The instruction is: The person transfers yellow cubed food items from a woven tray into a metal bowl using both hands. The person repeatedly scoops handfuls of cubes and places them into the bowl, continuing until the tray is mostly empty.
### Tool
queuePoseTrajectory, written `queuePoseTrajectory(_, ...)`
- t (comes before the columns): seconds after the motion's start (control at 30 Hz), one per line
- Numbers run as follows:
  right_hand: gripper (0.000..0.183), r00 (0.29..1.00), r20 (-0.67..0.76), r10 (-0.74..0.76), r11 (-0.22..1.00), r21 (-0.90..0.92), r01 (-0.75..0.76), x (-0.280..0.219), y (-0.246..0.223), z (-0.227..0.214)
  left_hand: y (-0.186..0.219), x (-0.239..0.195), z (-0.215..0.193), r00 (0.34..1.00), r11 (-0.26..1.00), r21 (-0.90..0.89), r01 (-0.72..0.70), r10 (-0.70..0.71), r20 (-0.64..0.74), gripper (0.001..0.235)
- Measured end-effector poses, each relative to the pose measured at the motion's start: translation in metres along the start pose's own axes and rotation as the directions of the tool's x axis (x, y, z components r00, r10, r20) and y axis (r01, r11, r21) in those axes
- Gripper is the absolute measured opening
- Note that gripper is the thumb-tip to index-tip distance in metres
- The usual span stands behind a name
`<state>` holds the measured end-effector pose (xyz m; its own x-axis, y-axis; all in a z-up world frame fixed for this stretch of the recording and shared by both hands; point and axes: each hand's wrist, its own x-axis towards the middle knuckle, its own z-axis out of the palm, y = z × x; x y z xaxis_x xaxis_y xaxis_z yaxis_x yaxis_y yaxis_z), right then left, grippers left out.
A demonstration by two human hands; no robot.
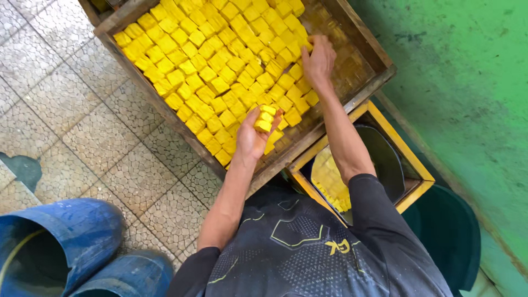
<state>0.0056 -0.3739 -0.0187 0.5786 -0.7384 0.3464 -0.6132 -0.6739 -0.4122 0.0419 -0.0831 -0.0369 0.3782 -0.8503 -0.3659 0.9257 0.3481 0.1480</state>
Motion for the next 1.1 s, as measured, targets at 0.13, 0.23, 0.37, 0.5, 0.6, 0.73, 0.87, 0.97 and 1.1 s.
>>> queuePoseTrajectory(0.13,0.034,0.958,0.207,0.2,0.857,0.437,-0.274,-0.021,0.001,0.016,0.003,-0.021,-0.01,0.999,0.997,-0.07,-0.008,0.006,-0.031,0.041)
queuePoseTrajectory(0.23,0.024,0.985,-0.123,-0.122,0.97,-0.224,0.092,-0.03,-0.012,0.02,0.013,-0.026,-0.009,0.999,0.991,-0.132,-0.025,0.02,-0.04,0.041)
queuePoseTrajectory(0.37,0.045,0.995,0.012,-0.1,0.993,0.06,0.099,-0.032,-0.012,0.022,0.018,-0.028,-0.01,0.999,0.983,-0.18,-0.035,0.035,0.0,0.038)
queuePoseTrajectory(0.5,0.036,0.996,0.077,-0.042,0.999,-0.006,0.043,-0.044,-0.012,0.035,0.023,-0.036,-0.017,0.996,0.966,-0.246,-0.084,0.079,-0.031,0.039)
queuePoseTrajectory(0.6,0.046,0.936,-0.099,-0.339,0.89,-0.355,0.285,-0.031,-0.031,0.034,0.037,-0.024,-0.012,0.987,0.952,-0.282,-0.119,0.145,0.07,0.043)
queuePoseTrajectory(0.73,0.049,0.973,0.191,-0.127,0.977,0.196,0.089,-0.058,-0.078,-0.004,0.044,-0.028,-0.018,0.979,0.933,-0.321,-0.162,0.194,0.07,0.043)
queuePoseTrajectory(0.87,0.052,0.871,0.219,-0.44,0.826,0.478,0.298,-0.108,-0.144,-0.063,0.059,-0.021,-0.01,0.97,0.917,-0.339,-0.211,0.24,0.045,0.05)
queuePoseTrajectory(0.97,0.057,0.788,0.287,-0.546,0.819,0.383,0.428,-0.155,-0.186,-0.089,0.06,-0.035,-0.004,0.955,0.934,-0.309,-0.179,0.241,0.173,0.075)
queuePoseTrajectory(1.1,0.085,0.772,0.163,-0.614,0.789,0.142,0.597,-0.17,-0.207,-0.099,0.058,-0.059,0.011,0.986,0.977,-0.164,-0.133,0.147,0.081,0.081)
